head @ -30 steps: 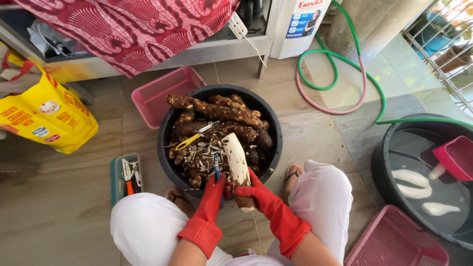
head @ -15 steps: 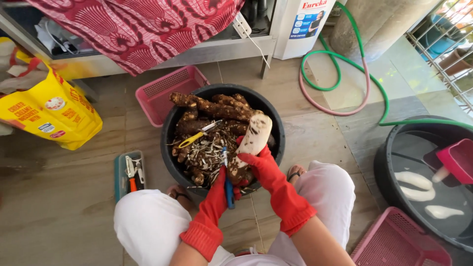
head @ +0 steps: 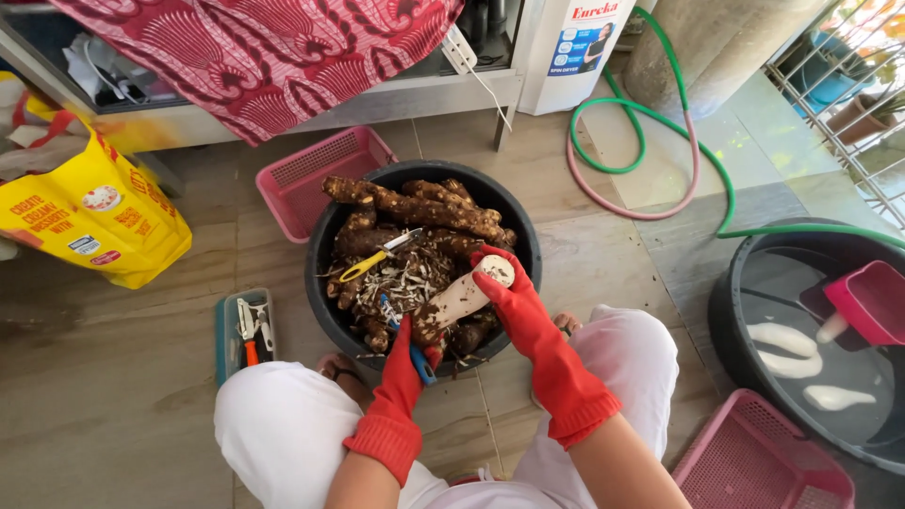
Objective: A person wearing red gloves sits on the floor and uses a hand peeler to remove the skin from cassava roots stored in a large bucket.
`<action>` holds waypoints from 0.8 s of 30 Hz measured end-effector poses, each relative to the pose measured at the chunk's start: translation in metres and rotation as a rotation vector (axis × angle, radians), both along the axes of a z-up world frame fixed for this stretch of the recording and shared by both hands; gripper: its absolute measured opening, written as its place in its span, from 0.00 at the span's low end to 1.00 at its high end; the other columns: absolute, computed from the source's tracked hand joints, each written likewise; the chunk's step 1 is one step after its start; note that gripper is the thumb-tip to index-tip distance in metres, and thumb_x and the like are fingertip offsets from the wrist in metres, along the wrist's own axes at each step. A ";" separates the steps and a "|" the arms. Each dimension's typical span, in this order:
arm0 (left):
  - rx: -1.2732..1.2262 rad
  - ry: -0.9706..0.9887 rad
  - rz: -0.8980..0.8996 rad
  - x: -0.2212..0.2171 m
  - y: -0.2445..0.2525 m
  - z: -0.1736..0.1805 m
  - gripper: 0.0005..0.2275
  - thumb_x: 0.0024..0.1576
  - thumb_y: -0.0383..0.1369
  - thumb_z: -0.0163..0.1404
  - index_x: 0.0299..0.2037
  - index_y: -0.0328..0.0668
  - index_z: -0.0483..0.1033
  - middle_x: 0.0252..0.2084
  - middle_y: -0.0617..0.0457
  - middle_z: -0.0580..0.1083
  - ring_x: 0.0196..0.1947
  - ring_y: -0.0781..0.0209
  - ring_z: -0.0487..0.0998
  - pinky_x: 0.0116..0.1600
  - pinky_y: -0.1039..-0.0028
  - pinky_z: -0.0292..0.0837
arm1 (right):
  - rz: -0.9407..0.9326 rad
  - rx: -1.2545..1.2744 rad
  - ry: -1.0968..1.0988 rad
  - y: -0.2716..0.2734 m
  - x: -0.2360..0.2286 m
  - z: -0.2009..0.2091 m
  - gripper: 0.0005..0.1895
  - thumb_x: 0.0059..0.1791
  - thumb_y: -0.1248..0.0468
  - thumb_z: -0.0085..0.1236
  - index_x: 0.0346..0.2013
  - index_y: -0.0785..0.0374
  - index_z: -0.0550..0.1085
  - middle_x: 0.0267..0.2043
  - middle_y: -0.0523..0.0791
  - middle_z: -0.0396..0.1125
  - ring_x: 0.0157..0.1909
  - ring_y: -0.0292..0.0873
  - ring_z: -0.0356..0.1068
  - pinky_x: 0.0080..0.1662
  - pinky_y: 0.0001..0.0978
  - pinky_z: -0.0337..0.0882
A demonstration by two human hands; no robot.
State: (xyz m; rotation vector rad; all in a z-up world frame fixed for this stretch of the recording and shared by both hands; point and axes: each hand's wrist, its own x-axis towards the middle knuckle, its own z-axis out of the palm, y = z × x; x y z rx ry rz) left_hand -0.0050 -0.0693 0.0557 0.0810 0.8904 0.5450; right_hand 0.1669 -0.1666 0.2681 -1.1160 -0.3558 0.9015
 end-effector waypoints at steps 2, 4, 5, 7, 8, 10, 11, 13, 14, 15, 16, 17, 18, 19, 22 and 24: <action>0.021 0.039 -0.011 0.002 0.002 0.000 0.17 0.53 0.50 0.62 0.42 0.49 0.80 0.38 0.37 0.81 0.22 0.51 0.78 0.31 0.65 0.84 | -0.002 -0.004 -0.004 0.000 -0.002 0.005 0.29 0.45 0.65 0.68 0.61 0.60 0.71 0.55 0.51 0.72 0.58 0.42 0.71 0.61 0.36 0.71; 0.044 0.077 -0.014 0.002 0.003 0.002 0.17 0.53 0.51 0.62 0.42 0.50 0.81 0.36 0.38 0.81 0.22 0.52 0.80 0.32 0.64 0.84 | 0.003 -0.006 -0.010 0.002 -0.003 0.007 0.28 0.46 0.62 0.67 0.60 0.60 0.71 0.55 0.52 0.72 0.59 0.44 0.71 0.61 0.36 0.71; 0.052 0.092 -0.007 0.001 0.003 0.004 0.17 0.53 0.52 0.62 0.42 0.52 0.81 0.36 0.39 0.81 0.22 0.53 0.80 0.32 0.65 0.85 | 0.005 0.004 0.006 0.004 -0.003 0.007 0.26 0.47 0.61 0.65 0.59 0.61 0.72 0.55 0.53 0.72 0.58 0.45 0.71 0.61 0.37 0.71; 0.054 0.107 -0.002 -0.002 0.005 -0.009 0.16 0.52 0.52 0.62 0.42 0.54 0.81 0.36 0.40 0.81 0.22 0.54 0.80 0.33 0.66 0.85 | 0.005 0.008 0.022 0.006 0.000 0.001 0.24 0.48 0.61 0.64 0.58 0.62 0.73 0.54 0.54 0.73 0.58 0.45 0.72 0.60 0.37 0.72; 0.064 0.118 -0.008 -0.004 0.008 -0.021 0.17 0.52 0.53 0.62 0.41 0.55 0.81 0.36 0.39 0.81 0.22 0.54 0.80 0.32 0.66 0.85 | -0.004 0.020 0.045 0.009 0.003 -0.004 0.20 0.50 0.59 0.60 0.55 0.63 0.74 0.52 0.54 0.74 0.56 0.45 0.73 0.57 0.37 0.74; 0.072 0.129 -0.012 -0.008 0.011 -0.031 0.17 0.52 0.54 0.62 0.41 0.56 0.81 0.36 0.39 0.81 0.22 0.54 0.81 0.32 0.65 0.85 | -0.011 0.030 0.069 0.012 0.008 -0.010 0.18 0.53 0.57 0.57 0.53 0.63 0.76 0.50 0.54 0.75 0.54 0.44 0.75 0.54 0.37 0.76; 0.070 0.130 -0.005 -0.008 0.009 -0.027 0.17 0.51 0.54 0.63 0.41 0.57 0.81 0.36 0.40 0.81 0.21 0.55 0.80 0.32 0.65 0.85 | -0.020 0.056 0.095 0.012 0.010 -0.012 0.20 0.55 0.54 0.53 0.54 0.64 0.75 0.50 0.56 0.75 0.54 0.48 0.75 0.53 0.40 0.76; 0.069 0.130 0.004 -0.007 0.007 -0.009 0.17 0.50 0.54 0.63 0.41 0.57 0.81 0.35 0.40 0.81 0.21 0.55 0.80 0.32 0.66 0.85 | -0.029 0.082 0.119 0.015 0.017 -0.021 0.22 0.56 0.52 0.48 0.55 0.66 0.75 0.49 0.59 0.74 0.54 0.51 0.76 0.51 0.43 0.77; 0.057 0.144 0.002 -0.005 0.004 0.007 0.17 0.51 0.53 0.64 0.41 0.56 0.80 0.34 0.42 0.81 0.21 0.57 0.79 0.31 0.68 0.84 | -0.036 0.110 0.171 0.018 0.020 -0.030 0.22 0.57 0.53 0.48 0.56 0.67 0.75 0.49 0.60 0.74 0.54 0.54 0.75 0.51 0.46 0.77; 0.045 0.158 0.001 -0.003 0.000 0.023 0.17 0.51 0.52 0.64 0.42 0.54 0.80 0.33 0.44 0.80 0.21 0.59 0.78 0.30 0.69 0.84 | -0.043 0.138 0.222 0.020 0.023 -0.038 0.23 0.57 0.54 0.47 0.58 0.68 0.74 0.49 0.62 0.73 0.55 0.57 0.75 0.51 0.49 0.77; 0.048 0.155 0.001 -0.004 0.003 0.003 0.17 0.51 0.52 0.64 0.42 0.54 0.80 0.33 0.44 0.80 0.21 0.59 0.78 0.30 0.69 0.84 | -0.043 0.142 0.220 0.020 0.021 -0.041 0.23 0.57 0.54 0.47 0.58 0.68 0.74 0.49 0.62 0.73 0.55 0.57 0.75 0.51 0.49 0.77; 0.038 0.160 0.040 -0.005 0.006 -0.017 0.18 0.49 0.52 0.65 0.43 0.58 0.81 0.33 0.47 0.80 0.21 0.57 0.78 0.31 0.68 0.84 | -0.050 0.135 0.249 0.020 0.020 -0.044 0.22 0.58 0.56 0.45 0.59 0.68 0.73 0.49 0.63 0.73 0.55 0.58 0.74 0.53 0.51 0.76; 0.028 0.165 0.076 -0.005 0.010 -0.036 0.19 0.48 0.52 0.67 0.45 0.61 0.81 0.33 0.50 0.79 0.21 0.55 0.77 0.31 0.67 0.84 | -0.059 0.128 0.278 0.020 0.019 -0.047 0.22 0.58 0.58 0.42 0.61 0.69 0.71 0.50 0.63 0.72 0.56 0.60 0.73 0.55 0.53 0.75; 0.031 0.162 0.074 -0.009 0.014 -0.037 0.19 0.48 0.52 0.67 0.45 0.61 0.81 0.33 0.50 0.79 0.21 0.55 0.77 0.31 0.67 0.84 | -0.061 0.132 0.275 0.018 0.019 -0.055 0.22 0.58 0.58 0.42 0.61 0.69 0.71 0.50 0.63 0.72 0.56 0.60 0.73 0.55 0.53 0.75; 0.013 0.196 0.051 -0.013 0.032 -0.036 0.22 0.48 0.51 0.68 0.48 0.54 0.79 0.33 0.46 0.78 0.22 0.54 0.79 0.31 0.65 0.84 | 0.036 0.127 0.400 0.011 0.025 -0.081 0.24 0.55 0.54 0.47 0.59 0.66 0.73 0.51 0.61 0.73 0.54 0.59 0.74 0.53 0.56 0.74; 0.047 0.262 0.024 -0.015 0.048 -0.029 0.28 0.47 0.48 0.69 0.57 0.64 0.73 0.35 0.46 0.75 0.24 0.51 0.76 0.35 0.60 0.83 | 0.215 0.122 0.498 0.001 0.029 -0.103 0.22 0.59 0.58 0.39 0.61 0.68 0.72 0.54 0.59 0.72 0.61 0.54 0.69 0.59 0.40 0.72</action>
